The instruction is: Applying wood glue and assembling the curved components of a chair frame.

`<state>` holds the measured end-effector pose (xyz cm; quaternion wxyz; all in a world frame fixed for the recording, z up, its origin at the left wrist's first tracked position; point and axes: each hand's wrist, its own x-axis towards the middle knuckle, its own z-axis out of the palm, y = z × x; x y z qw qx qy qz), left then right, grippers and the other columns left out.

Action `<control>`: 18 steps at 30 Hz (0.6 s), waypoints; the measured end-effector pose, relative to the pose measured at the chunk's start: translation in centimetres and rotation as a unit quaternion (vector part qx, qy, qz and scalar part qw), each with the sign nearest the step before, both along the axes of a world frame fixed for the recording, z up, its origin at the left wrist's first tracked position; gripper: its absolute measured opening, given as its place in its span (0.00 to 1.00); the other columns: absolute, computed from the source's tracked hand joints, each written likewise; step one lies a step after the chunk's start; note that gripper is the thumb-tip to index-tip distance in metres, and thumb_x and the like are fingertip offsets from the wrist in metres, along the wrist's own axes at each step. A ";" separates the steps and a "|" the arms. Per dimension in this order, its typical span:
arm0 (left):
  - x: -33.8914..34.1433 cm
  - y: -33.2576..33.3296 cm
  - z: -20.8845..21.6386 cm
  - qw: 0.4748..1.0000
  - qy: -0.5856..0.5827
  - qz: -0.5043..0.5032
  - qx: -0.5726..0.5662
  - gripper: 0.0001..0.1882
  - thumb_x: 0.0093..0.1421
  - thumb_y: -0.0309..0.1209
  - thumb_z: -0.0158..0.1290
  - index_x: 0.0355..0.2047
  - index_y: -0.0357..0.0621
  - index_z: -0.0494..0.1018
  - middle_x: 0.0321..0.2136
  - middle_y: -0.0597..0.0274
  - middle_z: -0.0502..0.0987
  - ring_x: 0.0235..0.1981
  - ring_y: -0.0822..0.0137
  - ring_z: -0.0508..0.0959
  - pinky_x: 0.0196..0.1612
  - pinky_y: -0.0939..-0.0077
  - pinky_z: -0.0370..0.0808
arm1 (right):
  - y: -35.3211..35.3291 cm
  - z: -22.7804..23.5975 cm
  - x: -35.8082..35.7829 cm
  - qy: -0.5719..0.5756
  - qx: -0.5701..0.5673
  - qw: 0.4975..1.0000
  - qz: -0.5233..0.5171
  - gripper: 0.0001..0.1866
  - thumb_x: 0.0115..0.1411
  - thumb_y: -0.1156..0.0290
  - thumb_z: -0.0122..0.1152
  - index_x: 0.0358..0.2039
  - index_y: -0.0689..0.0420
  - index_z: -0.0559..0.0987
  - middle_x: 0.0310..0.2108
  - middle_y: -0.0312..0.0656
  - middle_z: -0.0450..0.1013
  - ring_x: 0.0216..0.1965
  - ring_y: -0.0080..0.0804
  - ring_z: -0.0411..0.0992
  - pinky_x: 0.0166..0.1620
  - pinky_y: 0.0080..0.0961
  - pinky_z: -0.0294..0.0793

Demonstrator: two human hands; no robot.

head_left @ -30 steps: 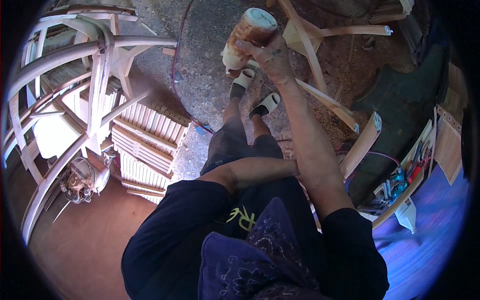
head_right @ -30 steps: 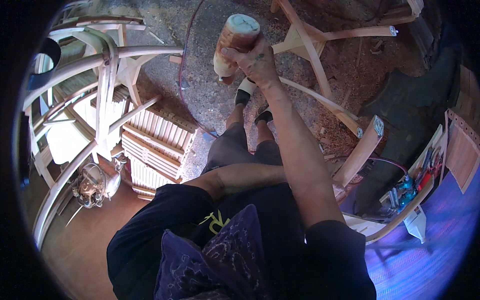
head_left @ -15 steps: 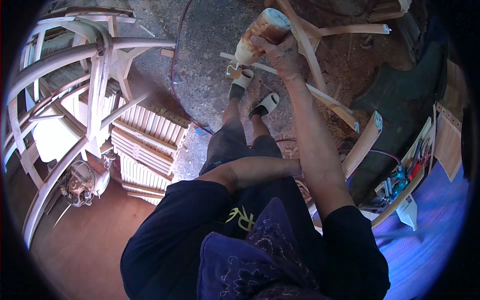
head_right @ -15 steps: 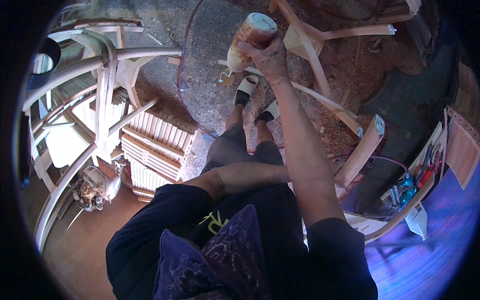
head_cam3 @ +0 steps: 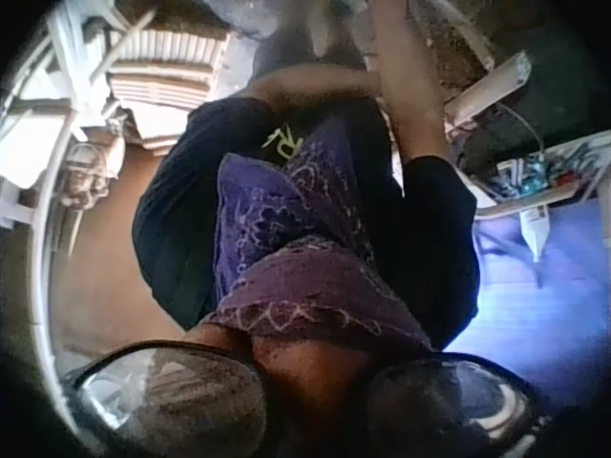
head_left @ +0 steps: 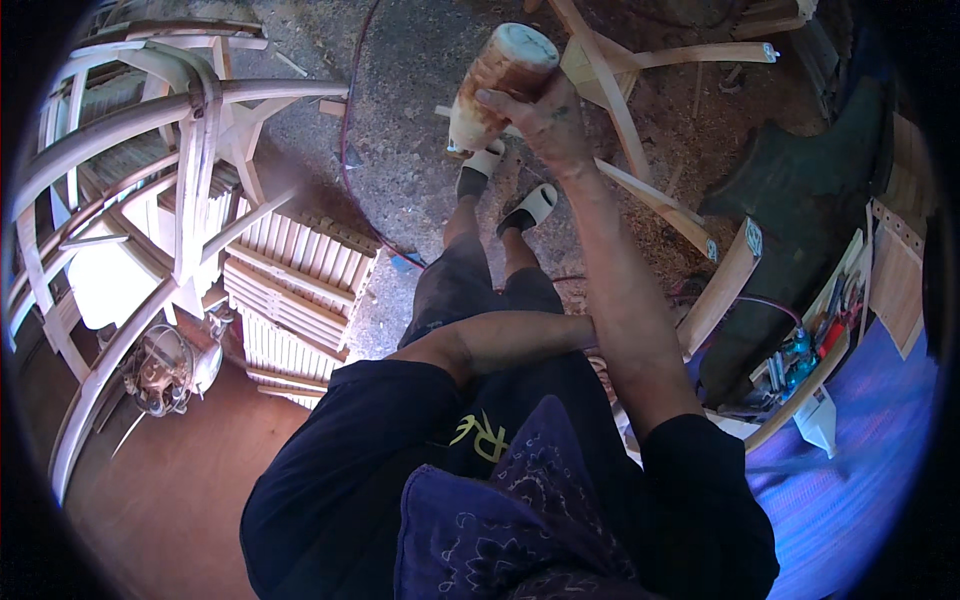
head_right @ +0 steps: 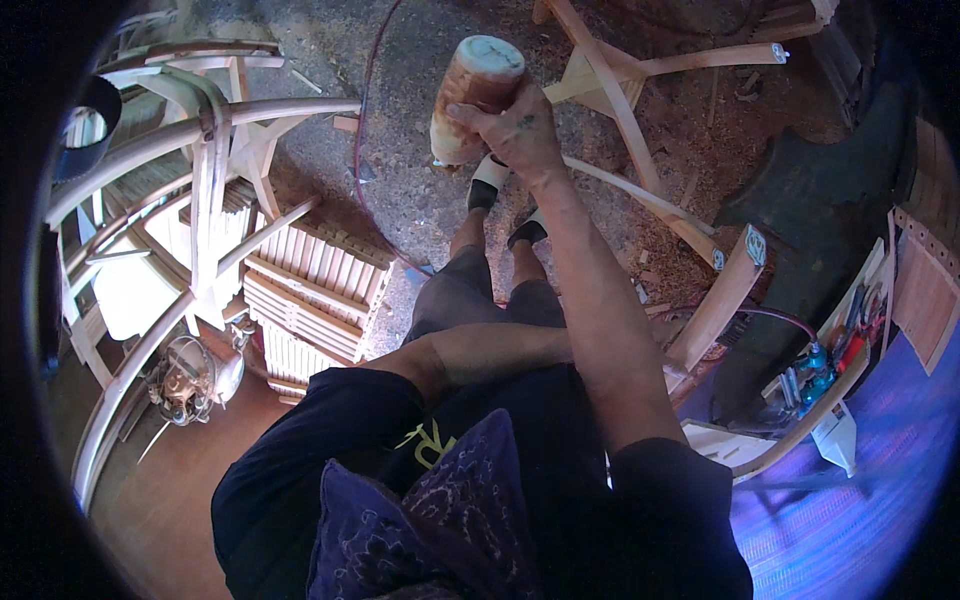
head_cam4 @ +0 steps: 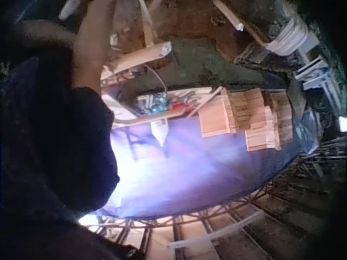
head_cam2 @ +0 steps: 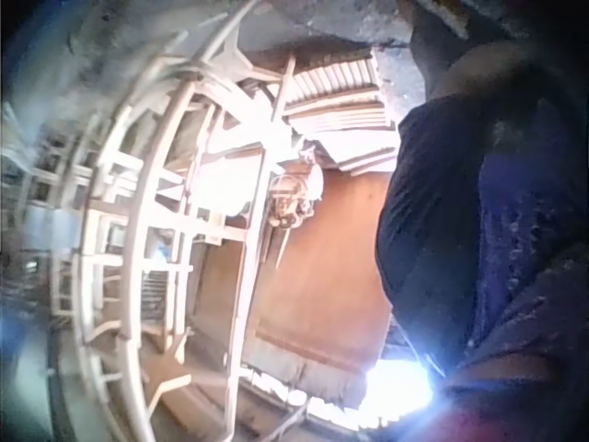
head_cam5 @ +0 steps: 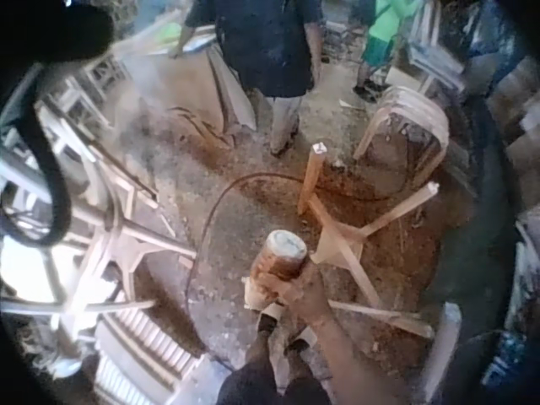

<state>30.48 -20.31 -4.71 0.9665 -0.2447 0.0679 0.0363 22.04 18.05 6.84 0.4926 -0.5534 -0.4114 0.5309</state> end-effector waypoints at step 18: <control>0.5 -0.4 3.6 0.853 0.414 -0.239 0.211 0.17 0.71 0.34 0.45 0.56 0.43 0.71 0.55 0.54 0.71 0.52 0.70 0.72 0.58 0.74 0.67 | 0.1 -0.7 2.2 -0.005 -0.040 0.999 0.001 0.31 0.45 0.63 0.76 0.47 0.64 0.75 0.41 0.44 0.78 0.42 0.31 0.77 0.46 0.28 0.78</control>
